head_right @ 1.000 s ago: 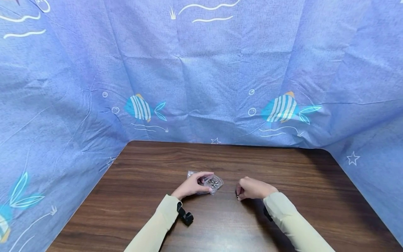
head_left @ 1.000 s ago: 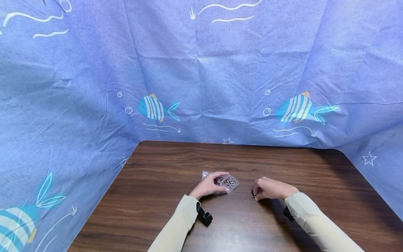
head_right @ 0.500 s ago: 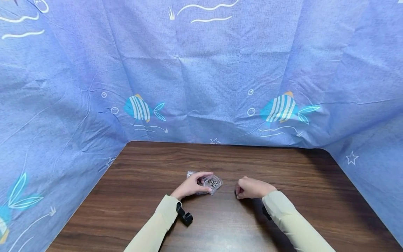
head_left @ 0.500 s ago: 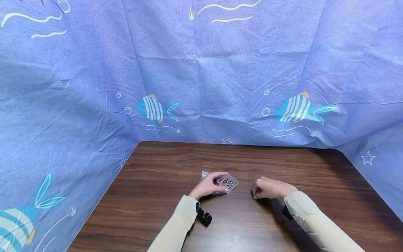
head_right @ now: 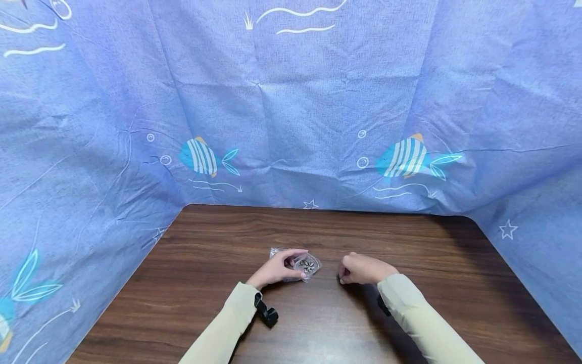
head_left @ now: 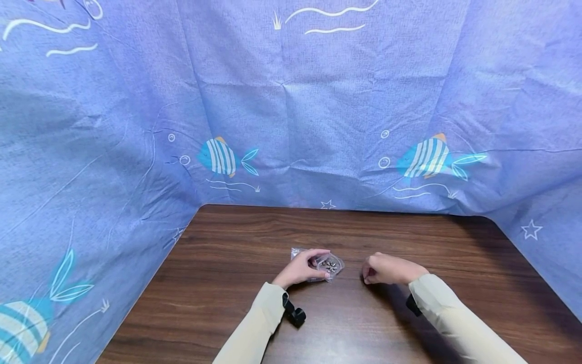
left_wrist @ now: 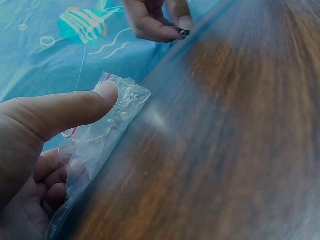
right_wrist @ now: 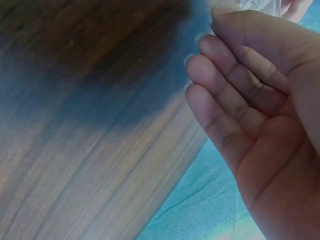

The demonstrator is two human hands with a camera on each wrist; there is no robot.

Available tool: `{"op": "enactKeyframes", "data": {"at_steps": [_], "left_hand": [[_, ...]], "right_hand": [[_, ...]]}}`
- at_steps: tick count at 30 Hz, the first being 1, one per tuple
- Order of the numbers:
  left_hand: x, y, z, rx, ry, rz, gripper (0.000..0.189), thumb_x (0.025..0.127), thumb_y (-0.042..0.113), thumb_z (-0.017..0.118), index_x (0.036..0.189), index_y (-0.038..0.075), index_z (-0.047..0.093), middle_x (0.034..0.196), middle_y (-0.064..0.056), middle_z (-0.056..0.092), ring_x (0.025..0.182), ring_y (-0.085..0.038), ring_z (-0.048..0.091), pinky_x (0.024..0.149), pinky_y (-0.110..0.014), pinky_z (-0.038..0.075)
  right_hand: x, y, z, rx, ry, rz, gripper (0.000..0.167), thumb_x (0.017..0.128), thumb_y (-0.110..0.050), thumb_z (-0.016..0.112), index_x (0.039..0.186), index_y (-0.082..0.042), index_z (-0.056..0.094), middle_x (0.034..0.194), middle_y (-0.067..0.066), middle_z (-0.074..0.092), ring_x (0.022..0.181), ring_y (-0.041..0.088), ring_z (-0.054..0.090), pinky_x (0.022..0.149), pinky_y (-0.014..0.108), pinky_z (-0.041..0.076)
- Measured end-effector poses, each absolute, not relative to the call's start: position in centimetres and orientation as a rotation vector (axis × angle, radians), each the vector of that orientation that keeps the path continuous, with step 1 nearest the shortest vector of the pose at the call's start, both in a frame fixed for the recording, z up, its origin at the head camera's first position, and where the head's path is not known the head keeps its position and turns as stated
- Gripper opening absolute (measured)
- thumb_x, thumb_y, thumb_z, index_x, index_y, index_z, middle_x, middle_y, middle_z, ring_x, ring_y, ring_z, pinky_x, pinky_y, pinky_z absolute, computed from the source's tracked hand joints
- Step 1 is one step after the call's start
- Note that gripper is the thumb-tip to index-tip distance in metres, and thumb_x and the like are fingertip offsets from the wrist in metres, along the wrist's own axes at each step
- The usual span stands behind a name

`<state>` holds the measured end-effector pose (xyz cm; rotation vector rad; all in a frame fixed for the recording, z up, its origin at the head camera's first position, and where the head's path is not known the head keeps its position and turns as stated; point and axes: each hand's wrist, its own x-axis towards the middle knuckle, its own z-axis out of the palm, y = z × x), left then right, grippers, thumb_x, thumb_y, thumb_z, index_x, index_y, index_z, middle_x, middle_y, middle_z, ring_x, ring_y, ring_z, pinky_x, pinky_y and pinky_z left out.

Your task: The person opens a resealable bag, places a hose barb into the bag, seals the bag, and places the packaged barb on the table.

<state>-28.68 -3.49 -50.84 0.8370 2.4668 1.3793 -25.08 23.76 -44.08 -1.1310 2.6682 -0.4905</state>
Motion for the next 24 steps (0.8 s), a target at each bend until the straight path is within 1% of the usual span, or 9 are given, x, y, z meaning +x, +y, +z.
{"op": "enactKeyframes", "data": {"at_steps": [4,9,14,18,24], "left_hand": [[-28.7,-3.5,-50.8,0.836,2.46,1.384,0.059,0.078,0.023,0.08,0.133,0.018,0.058,0.107,-0.002,0.062,0.08,-0.005,0.048,0.07,-0.021,0.042],[-28.6,-3.5,-50.7,0.818,2.456,1.383,0.06,0.079,0.024,0.08,0.134,0.018,0.057,0.108,0.0,0.062,0.081,-0.006,0.048,0.07,-0.021,0.042],[-28.7,-3.6,-50.7,0.81,2.466,1.38,0.06,0.078,0.025,0.08,0.134,0.02,0.058,0.108,0.001,0.061,0.081,-0.006,0.048,0.071,-0.021,0.042],[-28.7,-3.6,-50.7,0.816,2.461,1.392,0.059,0.078,0.024,0.081,0.133,0.019,0.058,0.11,0.0,0.062,0.081,-0.005,0.049,0.071,-0.021,0.043],[-28.7,-3.5,-50.9,0.828,2.465,1.382,0.06,0.078,0.024,0.08,0.133,0.018,0.058,0.114,0.0,0.063,0.083,-0.005,0.049,0.073,-0.021,0.043]], "right_hand": [[-25.4,23.6,-43.7,-1.141,2.685,-0.516,0.01,0.083,-0.007,0.071,0.075,-0.012,0.07,0.069,-0.012,0.062,0.06,-0.006,0.046,0.056,0.017,0.044],[-25.9,23.1,-43.4,-1.213,2.723,-0.49,0.008,0.083,-0.008,0.072,0.077,-0.011,0.069,0.073,-0.01,0.064,0.065,-0.004,0.051,0.06,0.018,0.047],[-26.4,22.6,-43.2,-1.2,2.745,-0.468,0.005,0.084,-0.01,0.072,0.079,-0.01,0.07,0.077,-0.007,0.065,0.069,-0.002,0.055,0.064,0.019,0.049],[-26.7,22.2,-43.0,-1.216,2.768,-0.46,0.005,0.084,-0.011,0.072,0.08,-0.008,0.07,0.077,-0.005,0.067,0.069,0.0,0.058,0.064,0.019,0.05],[-27.1,21.8,-42.9,-1.249,2.803,-0.427,0.004,0.083,-0.01,0.073,0.08,-0.009,0.07,0.076,-0.006,0.065,0.07,0.002,0.057,0.065,0.02,0.05]]}}
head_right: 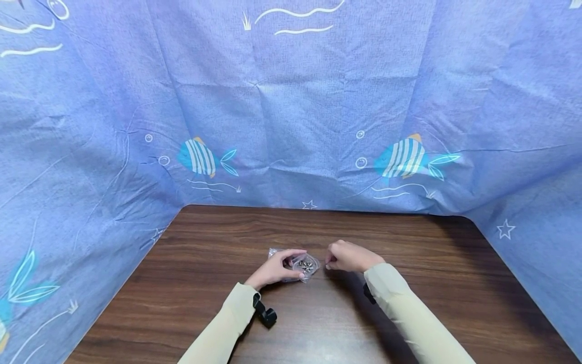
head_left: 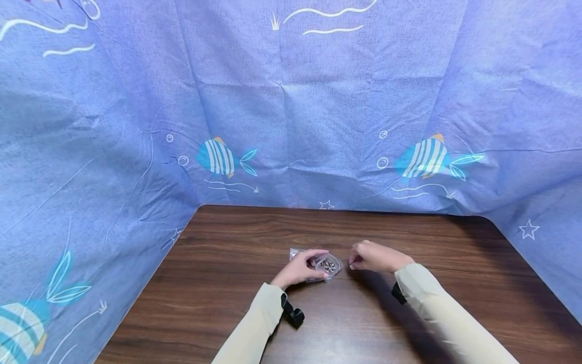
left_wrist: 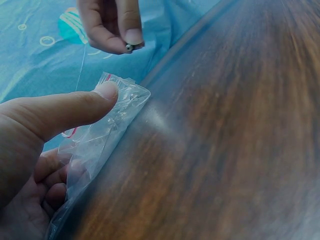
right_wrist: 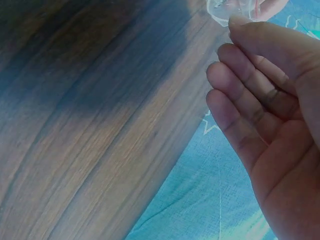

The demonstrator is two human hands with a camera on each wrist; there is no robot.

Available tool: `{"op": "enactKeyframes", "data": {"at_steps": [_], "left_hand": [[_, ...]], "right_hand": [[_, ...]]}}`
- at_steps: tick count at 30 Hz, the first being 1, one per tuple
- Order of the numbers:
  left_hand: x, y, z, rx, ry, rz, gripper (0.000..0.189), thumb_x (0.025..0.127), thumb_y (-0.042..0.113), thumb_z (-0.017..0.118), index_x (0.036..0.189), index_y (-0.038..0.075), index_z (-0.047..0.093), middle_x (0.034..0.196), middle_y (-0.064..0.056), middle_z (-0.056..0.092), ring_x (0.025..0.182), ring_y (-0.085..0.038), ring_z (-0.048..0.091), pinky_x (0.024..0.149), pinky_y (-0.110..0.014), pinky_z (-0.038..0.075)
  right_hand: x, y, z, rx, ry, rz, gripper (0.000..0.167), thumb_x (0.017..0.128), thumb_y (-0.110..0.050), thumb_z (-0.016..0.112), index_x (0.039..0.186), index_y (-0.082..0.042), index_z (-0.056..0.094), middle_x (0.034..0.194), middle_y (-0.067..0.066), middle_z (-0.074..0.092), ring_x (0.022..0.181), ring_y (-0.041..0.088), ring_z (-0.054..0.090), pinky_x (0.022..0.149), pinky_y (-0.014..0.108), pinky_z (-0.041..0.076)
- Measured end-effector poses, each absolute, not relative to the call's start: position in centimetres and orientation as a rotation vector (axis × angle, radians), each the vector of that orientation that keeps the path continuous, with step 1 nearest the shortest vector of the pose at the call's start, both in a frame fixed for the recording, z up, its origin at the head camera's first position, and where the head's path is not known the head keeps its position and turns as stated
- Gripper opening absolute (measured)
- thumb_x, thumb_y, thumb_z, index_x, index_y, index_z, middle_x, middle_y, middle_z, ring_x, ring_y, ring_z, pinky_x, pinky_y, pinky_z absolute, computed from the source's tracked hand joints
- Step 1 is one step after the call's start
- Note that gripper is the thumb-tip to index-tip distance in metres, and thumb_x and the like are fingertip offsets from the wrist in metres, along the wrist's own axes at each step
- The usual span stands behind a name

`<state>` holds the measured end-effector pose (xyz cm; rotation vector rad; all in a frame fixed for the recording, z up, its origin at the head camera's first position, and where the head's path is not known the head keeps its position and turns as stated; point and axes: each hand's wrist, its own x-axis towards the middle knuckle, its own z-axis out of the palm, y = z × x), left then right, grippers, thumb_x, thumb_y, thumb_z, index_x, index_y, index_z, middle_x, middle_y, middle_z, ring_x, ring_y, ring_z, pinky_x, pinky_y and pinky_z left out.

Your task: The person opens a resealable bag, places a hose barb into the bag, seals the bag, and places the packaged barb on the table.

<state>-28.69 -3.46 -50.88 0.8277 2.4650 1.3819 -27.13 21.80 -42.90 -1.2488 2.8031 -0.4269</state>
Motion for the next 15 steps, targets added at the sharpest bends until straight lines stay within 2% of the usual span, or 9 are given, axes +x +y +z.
{"op": "enactKeyframes", "data": {"at_steps": [10,15], "left_hand": [[-28.7,-3.4,-51.0,0.849,2.466,1.379,0.059,0.078,0.023,0.08,0.133,0.018,0.058,0.119,-0.002,0.063,0.085,-0.005,0.05,0.074,-0.02,0.043],[-28.7,-3.4,-50.9,0.842,2.468,1.374,0.06,0.078,0.024,0.08,0.134,0.018,0.058,0.124,0.0,0.062,0.088,-0.005,0.051,0.078,-0.021,0.044]], "right_hand": [[-27.9,20.4,-43.0,-1.289,2.792,-0.479,0.007,0.083,-0.008,0.072,0.078,-0.01,0.068,0.074,-0.007,0.063,0.067,0.0,0.053,0.063,0.019,0.048],[-28.1,19.8,-43.1,-1.285,2.793,-0.492,0.005,0.083,-0.007,0.072,0.079,-0.009,0.069,0.075,-0.005,0.064,0.068,0.001,0.056,0.065,0.02,0.049]]}}
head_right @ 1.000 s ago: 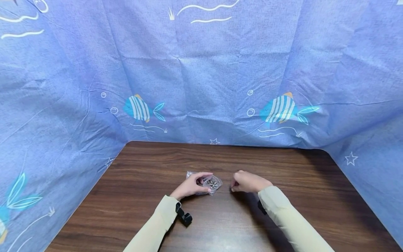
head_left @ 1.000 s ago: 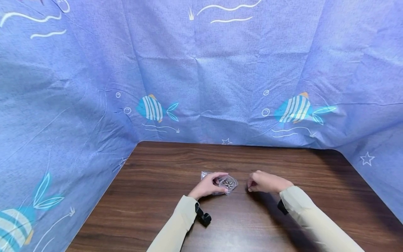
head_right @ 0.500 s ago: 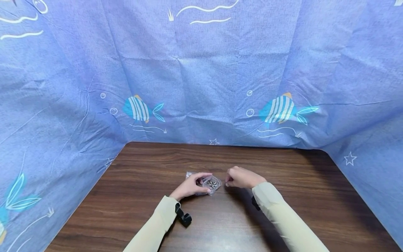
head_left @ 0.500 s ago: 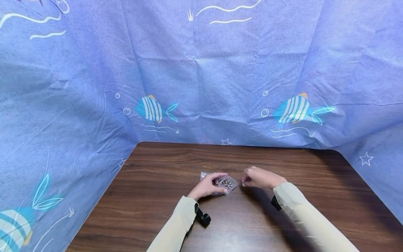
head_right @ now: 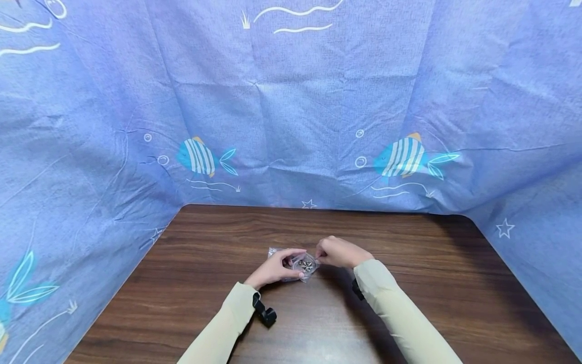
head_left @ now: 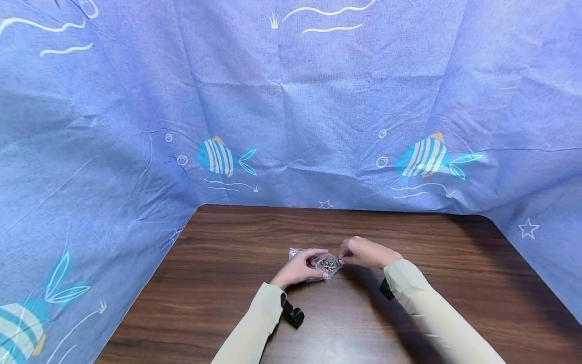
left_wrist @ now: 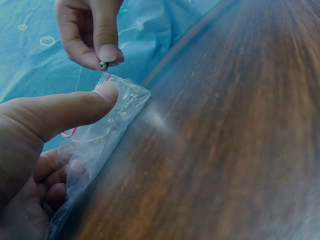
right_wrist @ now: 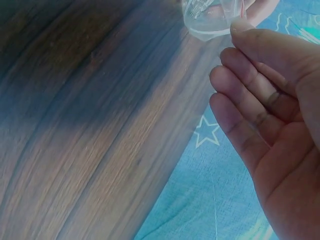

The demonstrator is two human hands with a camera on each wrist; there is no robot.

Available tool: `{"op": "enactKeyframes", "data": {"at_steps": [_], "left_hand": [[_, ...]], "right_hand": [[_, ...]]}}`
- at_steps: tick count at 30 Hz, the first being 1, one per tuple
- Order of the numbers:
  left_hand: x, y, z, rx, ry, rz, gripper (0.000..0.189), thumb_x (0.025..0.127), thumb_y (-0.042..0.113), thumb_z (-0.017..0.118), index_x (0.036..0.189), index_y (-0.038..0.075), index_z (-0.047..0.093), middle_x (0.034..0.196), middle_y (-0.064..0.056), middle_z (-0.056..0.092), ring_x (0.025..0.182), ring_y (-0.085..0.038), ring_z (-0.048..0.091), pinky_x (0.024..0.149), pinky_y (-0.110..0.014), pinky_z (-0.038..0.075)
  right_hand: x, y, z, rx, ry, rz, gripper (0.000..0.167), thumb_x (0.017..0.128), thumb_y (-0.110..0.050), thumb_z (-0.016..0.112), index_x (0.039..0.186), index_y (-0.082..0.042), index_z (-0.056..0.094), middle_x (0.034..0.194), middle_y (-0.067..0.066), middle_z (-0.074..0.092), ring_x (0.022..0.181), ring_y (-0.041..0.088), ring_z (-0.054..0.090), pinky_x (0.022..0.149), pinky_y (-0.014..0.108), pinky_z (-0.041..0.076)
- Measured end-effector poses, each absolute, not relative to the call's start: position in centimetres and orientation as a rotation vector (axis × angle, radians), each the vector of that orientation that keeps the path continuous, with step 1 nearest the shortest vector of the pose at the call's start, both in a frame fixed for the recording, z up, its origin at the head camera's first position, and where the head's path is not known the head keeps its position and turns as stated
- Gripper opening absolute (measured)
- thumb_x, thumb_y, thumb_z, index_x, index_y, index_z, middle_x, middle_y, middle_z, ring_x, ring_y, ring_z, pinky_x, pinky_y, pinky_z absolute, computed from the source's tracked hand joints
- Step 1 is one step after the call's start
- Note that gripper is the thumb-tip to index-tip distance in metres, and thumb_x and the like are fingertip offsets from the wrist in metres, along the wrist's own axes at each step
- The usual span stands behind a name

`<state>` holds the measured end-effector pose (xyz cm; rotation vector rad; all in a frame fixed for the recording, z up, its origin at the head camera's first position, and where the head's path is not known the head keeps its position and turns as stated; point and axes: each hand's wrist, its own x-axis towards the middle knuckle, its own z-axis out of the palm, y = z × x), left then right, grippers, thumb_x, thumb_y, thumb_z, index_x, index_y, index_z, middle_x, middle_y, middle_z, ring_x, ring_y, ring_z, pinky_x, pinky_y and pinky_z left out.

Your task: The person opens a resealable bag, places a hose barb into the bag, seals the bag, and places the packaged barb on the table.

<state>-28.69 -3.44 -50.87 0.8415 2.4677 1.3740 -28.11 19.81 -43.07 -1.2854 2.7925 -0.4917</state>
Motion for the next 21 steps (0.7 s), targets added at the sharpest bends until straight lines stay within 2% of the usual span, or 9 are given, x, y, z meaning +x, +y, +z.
{"op": "enactKeyframes", "data": {"at_steps": [7,21], "left_hand": [[-28.6,-3.5,-50.6,0.841,2.455,1.38,0.06,0.079,0.023,0.08,0.134,0.018,0.057,0.124,-0.002,0.062,0.092,-0.006,0.053,0.08,-0.022,0.044],[-28.6,-3.4,-50.6,0.843,2.45,1.386,0.059,0.079,0.024,0.079,0.133,0.017,0.058,0.117,-0.004,0.064,0.085,-0.008,0.052,0.073,-0.021,0.043]], "right_hand": [[-28.4,19.0,-43.2,-1.261,2.784,-0.495,0.004,0.084,-0.009,0.071,0.081,-0.007,0.07,0.076,-0.005,0.064,0.068,0.001,0.055,0.065,0.019,0.049],[-28.7,18.1,-43.5,-1.248,2.773,-0.509,0.005,0.085,-0.01,0.071,0.08,-0.008,0.069,0.076,-0.006,0.062,0.066,0.001,0.052,0.063,0.018,0.047]]}}
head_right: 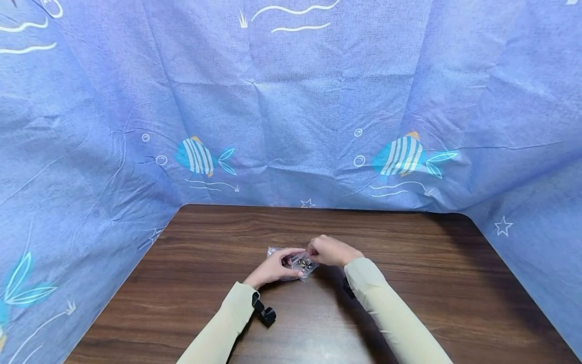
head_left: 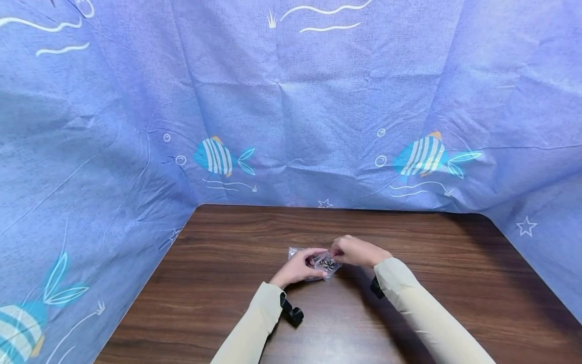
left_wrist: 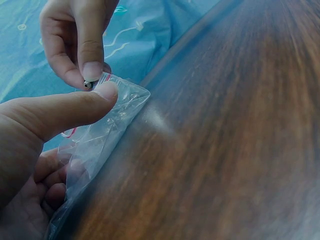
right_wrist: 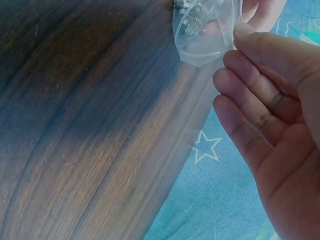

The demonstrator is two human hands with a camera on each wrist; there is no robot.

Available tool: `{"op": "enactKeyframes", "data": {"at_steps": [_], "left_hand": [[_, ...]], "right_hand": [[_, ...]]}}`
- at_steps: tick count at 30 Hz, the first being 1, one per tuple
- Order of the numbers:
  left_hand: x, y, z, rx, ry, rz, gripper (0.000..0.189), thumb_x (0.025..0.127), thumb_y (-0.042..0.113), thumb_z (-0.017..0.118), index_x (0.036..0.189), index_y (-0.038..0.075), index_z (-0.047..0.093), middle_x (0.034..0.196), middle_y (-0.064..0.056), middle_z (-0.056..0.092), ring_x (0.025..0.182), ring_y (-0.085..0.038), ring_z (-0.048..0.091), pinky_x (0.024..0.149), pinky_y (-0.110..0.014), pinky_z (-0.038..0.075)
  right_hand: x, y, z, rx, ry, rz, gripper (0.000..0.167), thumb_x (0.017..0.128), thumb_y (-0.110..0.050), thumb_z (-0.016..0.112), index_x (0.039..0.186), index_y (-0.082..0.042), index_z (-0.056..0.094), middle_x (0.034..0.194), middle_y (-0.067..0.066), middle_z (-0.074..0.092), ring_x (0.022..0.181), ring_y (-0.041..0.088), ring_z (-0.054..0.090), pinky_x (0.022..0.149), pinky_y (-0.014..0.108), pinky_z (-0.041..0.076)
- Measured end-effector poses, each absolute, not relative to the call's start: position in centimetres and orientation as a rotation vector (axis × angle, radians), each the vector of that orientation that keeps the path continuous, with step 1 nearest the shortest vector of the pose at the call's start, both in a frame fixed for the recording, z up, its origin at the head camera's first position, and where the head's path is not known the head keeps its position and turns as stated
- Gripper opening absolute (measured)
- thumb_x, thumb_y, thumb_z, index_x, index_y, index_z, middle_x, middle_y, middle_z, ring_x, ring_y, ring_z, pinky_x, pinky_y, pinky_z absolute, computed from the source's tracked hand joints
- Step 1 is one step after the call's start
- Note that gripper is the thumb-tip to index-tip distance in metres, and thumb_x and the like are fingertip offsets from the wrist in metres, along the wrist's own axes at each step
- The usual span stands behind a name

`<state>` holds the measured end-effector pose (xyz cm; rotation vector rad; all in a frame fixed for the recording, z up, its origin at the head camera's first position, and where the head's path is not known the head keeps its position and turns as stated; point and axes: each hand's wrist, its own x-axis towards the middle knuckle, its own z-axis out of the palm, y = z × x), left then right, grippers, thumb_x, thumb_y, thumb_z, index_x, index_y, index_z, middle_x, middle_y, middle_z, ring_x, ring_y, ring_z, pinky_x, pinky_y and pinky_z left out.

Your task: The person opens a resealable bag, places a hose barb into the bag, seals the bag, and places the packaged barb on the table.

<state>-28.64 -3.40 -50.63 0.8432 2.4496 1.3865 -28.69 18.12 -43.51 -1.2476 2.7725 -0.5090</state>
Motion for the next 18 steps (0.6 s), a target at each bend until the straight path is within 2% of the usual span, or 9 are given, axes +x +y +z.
{"op": "enactKeyframes", "data": {"at_steps": [11,18], "left_hand": [[-28.63,-3.43,-50.44,0.843,2.449,1.388,0.059,0.079,0.024,0.08,0.133,0.017,0.058,0.118,-0.005,0.064,0.087,-0.007,0.052,0.075,-0.021,0.044],[-28.5,-3.61,-50.55,0.836,2.447,1.382,0.059,0.08,0.025,0.079,0.134,0.018,0.057,0.118,-0.003,0.063,0.086,-0.006,0.051,0.074,-0.022,0.044]], "right_hand": [[-28.8,18.23,-43.75,-1.245,2.767,-0.525,0.007,0.084,-0.011,0.071,0.084,-0.003,0.071,0.079,-0.004,0.064,0.07,0.002,0.055,0.066,0.019,0.049],[-28.59,18.34,-43.89,-1.228,2.784,-0.578,0.007,0.085,-0.012,0.071,0.084,-0.006,0.07,0.079,-0.004,0.064,0.068,0.0,0.053,0.063,0.019,0.048]]}}
